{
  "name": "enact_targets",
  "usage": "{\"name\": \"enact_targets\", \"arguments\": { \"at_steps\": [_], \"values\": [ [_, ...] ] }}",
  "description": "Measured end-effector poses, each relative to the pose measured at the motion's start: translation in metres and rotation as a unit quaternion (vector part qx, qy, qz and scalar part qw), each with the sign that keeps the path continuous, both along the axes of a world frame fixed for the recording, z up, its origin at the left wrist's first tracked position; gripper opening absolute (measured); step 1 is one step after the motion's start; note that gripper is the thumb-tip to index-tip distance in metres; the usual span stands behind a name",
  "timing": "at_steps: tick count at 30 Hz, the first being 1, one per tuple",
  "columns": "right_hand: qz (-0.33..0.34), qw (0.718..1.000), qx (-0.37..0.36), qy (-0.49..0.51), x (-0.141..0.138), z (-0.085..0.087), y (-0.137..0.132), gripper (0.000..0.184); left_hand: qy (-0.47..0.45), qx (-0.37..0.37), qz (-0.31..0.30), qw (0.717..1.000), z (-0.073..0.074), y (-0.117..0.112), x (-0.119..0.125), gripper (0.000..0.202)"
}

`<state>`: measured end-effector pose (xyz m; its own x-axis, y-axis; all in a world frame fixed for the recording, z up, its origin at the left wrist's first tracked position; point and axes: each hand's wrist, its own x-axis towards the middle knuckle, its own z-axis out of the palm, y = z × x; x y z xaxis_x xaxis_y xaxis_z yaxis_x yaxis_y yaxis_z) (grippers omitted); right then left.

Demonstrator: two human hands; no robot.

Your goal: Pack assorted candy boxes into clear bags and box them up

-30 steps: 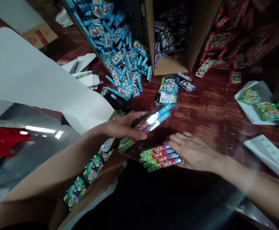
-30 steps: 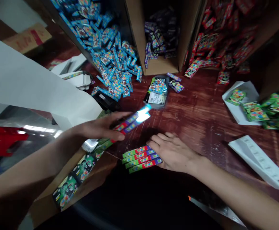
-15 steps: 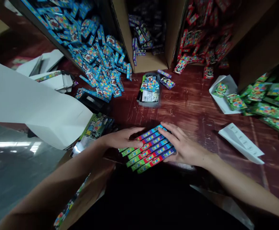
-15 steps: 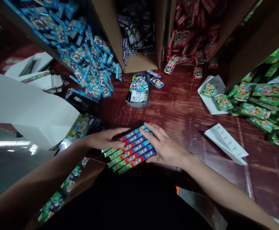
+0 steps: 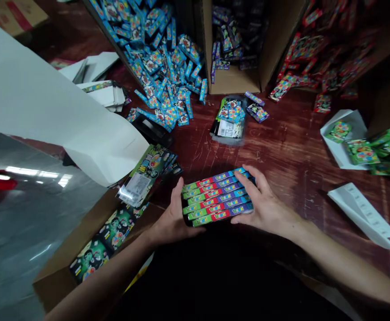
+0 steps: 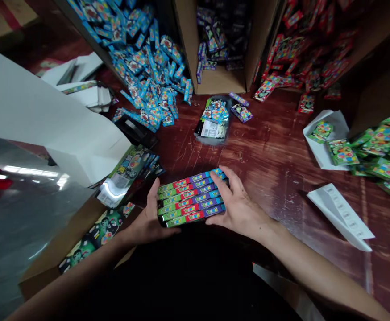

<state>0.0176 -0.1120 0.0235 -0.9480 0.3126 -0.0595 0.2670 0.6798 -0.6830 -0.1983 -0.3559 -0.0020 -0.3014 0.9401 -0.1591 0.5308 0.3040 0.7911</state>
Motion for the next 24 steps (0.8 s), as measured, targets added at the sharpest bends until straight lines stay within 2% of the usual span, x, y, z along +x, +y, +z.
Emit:
{"name": "enact_targets", "arguments": {
  "at_steps": [2, 6, 8, 11, 12, 14, 16, 17, 19, 21, 24],
  "values": [
    [0.004, 0.999, -0.040, 0.030, 0.006, -0.003, 0.003, 0.116, -0.039, 0.016, -0.005, 0.999, -0.002, 0.002, 0.001, 0.145],
    [-0.070, 0.990, -0.098, 0.071, 0.008, -0.016, -0.008, 0.076, -0.058, 0.052, -0.061, 0.995, -0.006, 0.003, 0.003, 0.145],
    [-0.082, 0.986, -0.129, 0.066, 0.006, -0.022, -0.015, 0.073, -0.049, 0.061, -0.087, 0.993, -0.009, 0.004, 0.006, 0.142],
    [-0.027, 0.987, -0.145, 0.058, 0.011, -0.020, -0.011, 0.081, -0.052, 0.062, -0.078, 0.994, -0.010, 0.006, 0.007, 0.136],
    [0.000, 0.991, -0.119, 0.058, 0.013, -0.016, -0.006, 0.085, -0.054, 0.058, -0.069, 0.994, -0.010, 0.006, 0.007, 0.136],
    [0.044, 0.997, -0.018, 0.059, 0.014, -0.002, 0.003, 0.105, -0.051, 0.049, -0.057, 0.996, -0.010, 0.007, 0.005, 0.135],
    [0.088, 0.990, 0.099, 0.043, 0.005, 0.014, 0.008, 0.127, -0.052, 0.038, -0.050, 0.997, -0.010, 0.008, 0.005, 0.133],
    [0.115, 0.983, 0.143, 0.029, -0.002, 0.020, 0.007, 0.131, -0.056, 0.037, -0.047, 0.997, -0.011, 0.009, 0.005, 0.133],
    [0.172, 0.967, 0.186, -0.001, -0.020, 0.029, 0.003, 0.126, -0.062, 0.046, -0.040, 0.996, -0.012, 0.010, 0.009, 0.132],
    [0.204, 0.959, 0.197, -0.019, -0.035, 0.030, -0.003, 0.113, -0.046, 0.071, -0.035, 0.996, -0.011, 0.007, 0.012, 0.137],
    [0.227, 0.952, 0.202, -0.027, -0.041, 0.027, -0.003, 0.103, 0.028, 0.096, -0.023, 0.995, 0.002, -0.011, 0.005, 0.148]
  ]
}}
